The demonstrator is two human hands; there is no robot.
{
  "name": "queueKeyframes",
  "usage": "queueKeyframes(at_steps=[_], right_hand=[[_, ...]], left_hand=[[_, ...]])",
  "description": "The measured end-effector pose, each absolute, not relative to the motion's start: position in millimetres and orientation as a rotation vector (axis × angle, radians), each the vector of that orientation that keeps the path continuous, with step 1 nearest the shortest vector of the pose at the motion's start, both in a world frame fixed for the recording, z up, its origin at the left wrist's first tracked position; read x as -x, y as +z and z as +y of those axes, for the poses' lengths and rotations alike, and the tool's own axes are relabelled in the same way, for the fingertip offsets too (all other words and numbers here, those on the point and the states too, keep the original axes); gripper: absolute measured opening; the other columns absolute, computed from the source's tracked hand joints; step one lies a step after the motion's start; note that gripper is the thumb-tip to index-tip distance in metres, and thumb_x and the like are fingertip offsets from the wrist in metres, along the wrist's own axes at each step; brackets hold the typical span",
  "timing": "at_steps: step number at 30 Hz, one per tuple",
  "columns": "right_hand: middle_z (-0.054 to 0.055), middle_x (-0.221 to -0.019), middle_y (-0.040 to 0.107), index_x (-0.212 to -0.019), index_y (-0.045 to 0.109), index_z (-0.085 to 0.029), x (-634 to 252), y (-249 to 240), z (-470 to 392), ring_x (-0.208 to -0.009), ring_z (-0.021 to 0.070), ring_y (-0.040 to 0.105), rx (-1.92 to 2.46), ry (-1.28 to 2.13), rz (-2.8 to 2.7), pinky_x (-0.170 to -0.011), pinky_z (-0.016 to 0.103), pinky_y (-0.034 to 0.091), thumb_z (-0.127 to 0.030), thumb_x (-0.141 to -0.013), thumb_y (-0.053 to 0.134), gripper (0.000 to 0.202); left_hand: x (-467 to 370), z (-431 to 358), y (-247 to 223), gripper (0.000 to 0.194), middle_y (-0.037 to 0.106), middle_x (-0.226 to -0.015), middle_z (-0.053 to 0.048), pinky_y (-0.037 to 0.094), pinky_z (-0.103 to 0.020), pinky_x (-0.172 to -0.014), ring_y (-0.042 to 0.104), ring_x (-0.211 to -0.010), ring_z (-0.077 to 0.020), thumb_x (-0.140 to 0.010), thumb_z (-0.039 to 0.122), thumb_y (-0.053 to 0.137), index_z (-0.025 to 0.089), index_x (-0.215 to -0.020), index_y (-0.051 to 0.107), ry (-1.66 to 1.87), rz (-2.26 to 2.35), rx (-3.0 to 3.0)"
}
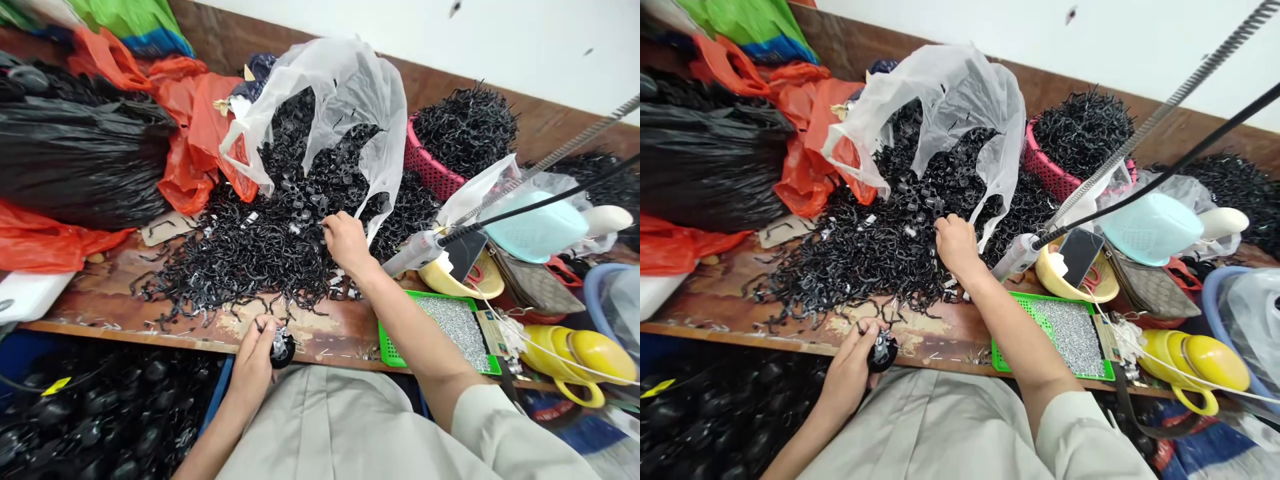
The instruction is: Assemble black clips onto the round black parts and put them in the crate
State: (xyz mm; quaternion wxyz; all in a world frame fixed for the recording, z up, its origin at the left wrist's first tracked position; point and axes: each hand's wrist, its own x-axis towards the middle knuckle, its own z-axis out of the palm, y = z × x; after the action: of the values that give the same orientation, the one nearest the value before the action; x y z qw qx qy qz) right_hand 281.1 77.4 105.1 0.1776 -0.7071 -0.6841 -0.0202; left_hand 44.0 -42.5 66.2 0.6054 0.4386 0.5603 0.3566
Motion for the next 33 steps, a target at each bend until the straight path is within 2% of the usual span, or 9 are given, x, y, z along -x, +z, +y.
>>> queueKeyframes(at_steps=[7, 10, 14, 18, 21, 24, 26, 30, 33], right_hand=[[0.009, -0.099, 0.064, -0.112, 0.064, -0.018, -276, 72, -22, -0.092, 0.0193, 0.059, 1.422, 0.209, -2.091, -0.080, 0.031, 0.049, -0.017, -0.094, 0.047, 0.025], [0.010, -0.107, 0.064, -0.116, 0.063, -0.018, -278, 49, -58, -0.098, 0.0202, 0.059, 1.456, 0.359, -2.218, -0.083, 0.033, 0.050, -0.008, -0.090, 0.046, 0.032], [0.012, -0.122, 0.060, -0.122, 0.062, -0.021, -290, 43, -78, -0.110, 0.0251, 0.056, 1.718, 0.303, -2.136, -0.092, 0.042, 0.047, -0.004, -0.087, 0.045, 0.042], [0.011, -0.113, 0.062, -0.115, 0.063, -0.020, -283, 53, -90, -0.103, 0.0240, 0.059, 1.796, 0.347, -1.987, -0.091, 0.040, 0.049, -0.021, -0.093, 0.050, 0.026], [0.012, -0.104, 0.061, -0.111, 0.063, -0.019, -267, 52, -100, -0.096, 0.0260, 0.060, 1.919, 0.430, -1.949, -0.086, 0.042, 0.052, -0.042, -0.088, 0.060, 0.033], [0.012, -0.105, 0.058, -0.112, 0.062, -0.019, -259, 50, -104, -0.094, 0.0254, 0.060, 1.970, 0.534, -1.882, -0.084, 0.042, 0.053, -0.040, -0.087, 0.062, 0.033], [0.011, -0.111, 0.058, -0.121, 0.058, -0.022, -261, 57, -101, -0.100, 0.0238, 0.060, 1.829, 0.591, -1.818, -0.088, 0.040, 0.052, -0.034, -0.088, 0.062, 0.035], [0.009, -0.126, 0.059, -0.143, 0.036, -0.028, -265, 91, -89, -0.114, 0.0234, 0.055, 1.472, 0.607, -1.844, -0.099, 0.042, 0.045, -0.033, -0.085, 0.067, 0.067], [0.009, -0.132, 0.058, -0.149, 0.024, -0.028, -262, 108, -81, -0.121, 0.0247, 0.052, 1.293, 0.634, -2.017, -0.103, 0.044, 0.040, -0.033, -0.085, 0.067, 0.077]], left_hand=[[-39, -37, 57, 0.034, 0.048, -0.056, 0.007, 0.029, -0.017, -0.028, 0.047, -0.036, -0.0107, -0.084, 0.055, 0.052, 0.023, -0.094, 0.050, 0.664, 1.225, -0.923], [-49, -33, 56, 0.032, 0.052, -0.056, 0.006, 0.030, -0.017, -0.028, 0.051, -0.038, -0.0122, -0.084, 0.054, 0.053, 0.023, -0.095, 0.050, 0.609, 1.189, -0.943], [-61, -29, 55, 0.030, 0.055, -0.058, 0.005, 0.034, -0.018, -0.029, 0.051, -0.038, -0.0120, -0.084, 0.051, 0.054, 0.023, -0.094, 0.049, 0.639, 1.158, -0.955], [-68, -27, 60, 0.030, 0.060, -0.066, 0.003, 0.033, -0.019, -0.027, 0.052, -0.039, -0.0118, -0.081, 0.050, 0.057, 0.023, -0.090, 0.047, 0.720, 1.168, -0.889], [-70, -27, 66, 0.030, 0.059, -0.065, 0.004, 0.030, -0.018, -0.026, 0.051, -0.038, -0.0112, -0.080, 0.049, 0.059, 0.023, -0.090, 0.049, 0.719, 1.169, -0.839], [-70, -30, 68, 0.033, 0.058, -0.062, 0.003, 0.030, -0.018, -0.028, 0.051, -0.038, -0.0114, -0.081, 0.052, 0.059, 0.022, -0.091, 0.052, 0.653, 1.154, -0.795], [-68, -31, 68, 0.039, 0.059, -0.062, 0.002, 0.033, -0.020, -0.029, 0.053, -0.040, -0.0131, -0.082, 0.058, 0.056, 0.021, -0.096, 0.056, 0.598, 1.124, -0.767], [-68, -34, 67, 0.055, 0.060, -0.062, -0.001, 0.036, -0.023, -0.031, 0.055, -0.044, -0.0160, -0.084, 0.068, 0.044, 0.019, -0.107, 0.060, 0.513, 1.027, -0.722], [-72, -35, 68, 0.059, 0.065, -0.071, -0.003, 0.037, -0.023, -0.032, 0.055, -0.047, -0.0155, -0.086, 0.069, 0.040, 0.020, -0.112, 0.061, 0.505, 0.969, -0.720]])
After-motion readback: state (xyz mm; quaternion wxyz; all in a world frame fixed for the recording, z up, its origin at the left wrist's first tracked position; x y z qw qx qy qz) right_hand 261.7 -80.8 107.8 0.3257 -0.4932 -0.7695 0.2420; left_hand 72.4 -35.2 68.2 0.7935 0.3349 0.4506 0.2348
